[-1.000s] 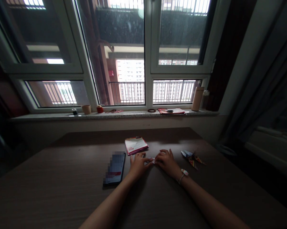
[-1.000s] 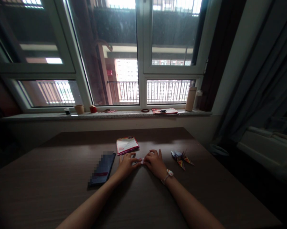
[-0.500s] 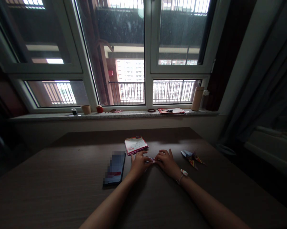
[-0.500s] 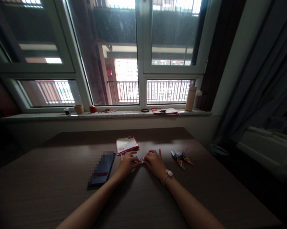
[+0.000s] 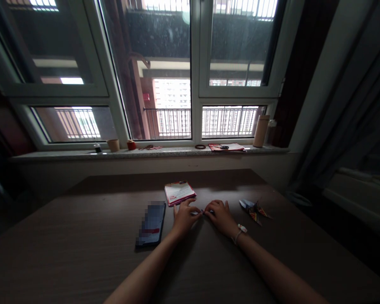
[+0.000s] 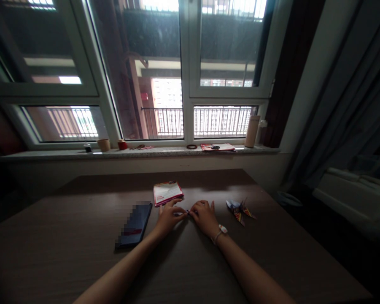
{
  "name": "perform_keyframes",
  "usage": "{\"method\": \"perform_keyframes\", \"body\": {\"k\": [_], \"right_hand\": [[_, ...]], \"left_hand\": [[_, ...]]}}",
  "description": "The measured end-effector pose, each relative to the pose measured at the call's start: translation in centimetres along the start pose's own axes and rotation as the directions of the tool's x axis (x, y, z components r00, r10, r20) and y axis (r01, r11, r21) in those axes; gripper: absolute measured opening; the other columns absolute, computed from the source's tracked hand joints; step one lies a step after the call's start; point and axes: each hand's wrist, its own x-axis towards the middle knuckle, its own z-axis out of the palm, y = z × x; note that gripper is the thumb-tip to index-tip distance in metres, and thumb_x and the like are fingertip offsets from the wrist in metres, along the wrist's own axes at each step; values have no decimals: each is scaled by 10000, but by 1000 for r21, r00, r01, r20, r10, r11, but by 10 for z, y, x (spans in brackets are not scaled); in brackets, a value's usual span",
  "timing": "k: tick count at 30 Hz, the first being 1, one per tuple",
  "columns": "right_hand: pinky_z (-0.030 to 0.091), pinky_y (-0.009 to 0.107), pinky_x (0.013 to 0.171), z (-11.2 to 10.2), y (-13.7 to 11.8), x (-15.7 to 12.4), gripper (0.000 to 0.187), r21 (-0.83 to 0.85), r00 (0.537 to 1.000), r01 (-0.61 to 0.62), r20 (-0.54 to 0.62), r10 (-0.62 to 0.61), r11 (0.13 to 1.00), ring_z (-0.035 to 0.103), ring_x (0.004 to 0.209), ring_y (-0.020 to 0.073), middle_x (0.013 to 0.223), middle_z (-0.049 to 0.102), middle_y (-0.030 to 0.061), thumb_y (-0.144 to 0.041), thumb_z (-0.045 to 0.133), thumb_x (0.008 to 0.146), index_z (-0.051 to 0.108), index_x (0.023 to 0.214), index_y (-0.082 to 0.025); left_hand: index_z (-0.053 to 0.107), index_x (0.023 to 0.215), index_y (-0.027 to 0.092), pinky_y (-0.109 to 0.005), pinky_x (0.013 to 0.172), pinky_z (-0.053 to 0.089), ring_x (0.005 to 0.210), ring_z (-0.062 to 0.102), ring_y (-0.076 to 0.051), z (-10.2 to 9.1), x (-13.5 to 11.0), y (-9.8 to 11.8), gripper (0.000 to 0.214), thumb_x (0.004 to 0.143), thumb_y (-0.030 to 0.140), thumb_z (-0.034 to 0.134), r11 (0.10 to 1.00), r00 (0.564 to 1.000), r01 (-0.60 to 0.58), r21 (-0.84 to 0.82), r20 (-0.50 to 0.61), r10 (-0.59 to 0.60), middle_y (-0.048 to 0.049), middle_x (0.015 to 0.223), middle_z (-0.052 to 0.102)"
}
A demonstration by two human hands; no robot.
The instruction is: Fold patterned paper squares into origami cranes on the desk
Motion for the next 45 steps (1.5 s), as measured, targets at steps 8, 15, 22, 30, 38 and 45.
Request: {"method": "perform_keyframes", "body": {"k": [8, 15, 22, 30, 38, 45], "right_hand": [[85, 658, 1120, 0, 2, 1, 172, 5, 1000, -7, 9, 7, 1000, 474, 1213, 251, 1077, 686, 10, -303, 509, 938, 663, 884, -249], [75, 672, 1109, 4, 5, 3, 187, 10, 1000, -18, 6, 18, 1000, 432, 1253, 276, 1110, 678, 21, -333, 519, 935, 679, 883, -251], [100, 676, 1100, 5, 6, 3, 197, -7, 999, -43, -5, 43, 999, 417, 1257, 293, 1128, 675, 24, -337, 530, 926, 698, 871, -250], [189, 580, 1097, 4, 8, 4, 281, -32, 991, -134, -25, 133, 990, 430, 1219, 280, 1153, 646, 47, -421, 539, 919, 709, 805, -229], [199, 586, 1081, 3, 5, 5, 308, -64, 986, -163, 7, 164, 985, 400, 1245, 294, 1204, 618, 52, -450, 498, 937, 709, 855, -242], [189, 637, 1073, 3, 3, 6, 270, -72, 983, -183, 23, 185, 981, 394, 1260, 307, 1214, 605, 57, -433, 518, 928, 697, 863, -242]], "left_hand": [[755, 836, 325, -719, 1100, 86, 1307, 462, -297, 3, 1, -1, 86, 832, 296, 673, 999, 999, -28, 16, 39, 28, 18, 1421, 544], [748, 834, 305, -707, 1106, 127, 1313, 454, -302, 4, 0, 0, 90, 836, 316, 658, 999, 999, -22, 40, 31, 21, 0, 1451, 508], [719, 1051, 410, -685, 1124, 136, 1319, 455, -306, 1, 1, 5, 233, 828, 360, 672, 1000, 999, 12, 26, 36, -13, 19, 1461, 498], [758, 962, 418, -644, 1140, 134, 1322, 435, -295, 0, 1, 6, 165, 853, 379, 641, 997, 998, 36, 66, 58, -40, 48, 1446, 515], [758, 977, 443, -553, 1153, 203, 1351, 385, -304, 3, 4, 2, 184, 816, 423, 672, 994, 996, 74, 82, 49, -78, 53, 1453, 507], [755, 983, 453, -541, 1150, 206, 1337, 401, -300, 3, 4, 2, 191, 813, 422, 674, 992, 996, 80, 102, 42, -85, 55, 1447, 514]]}}
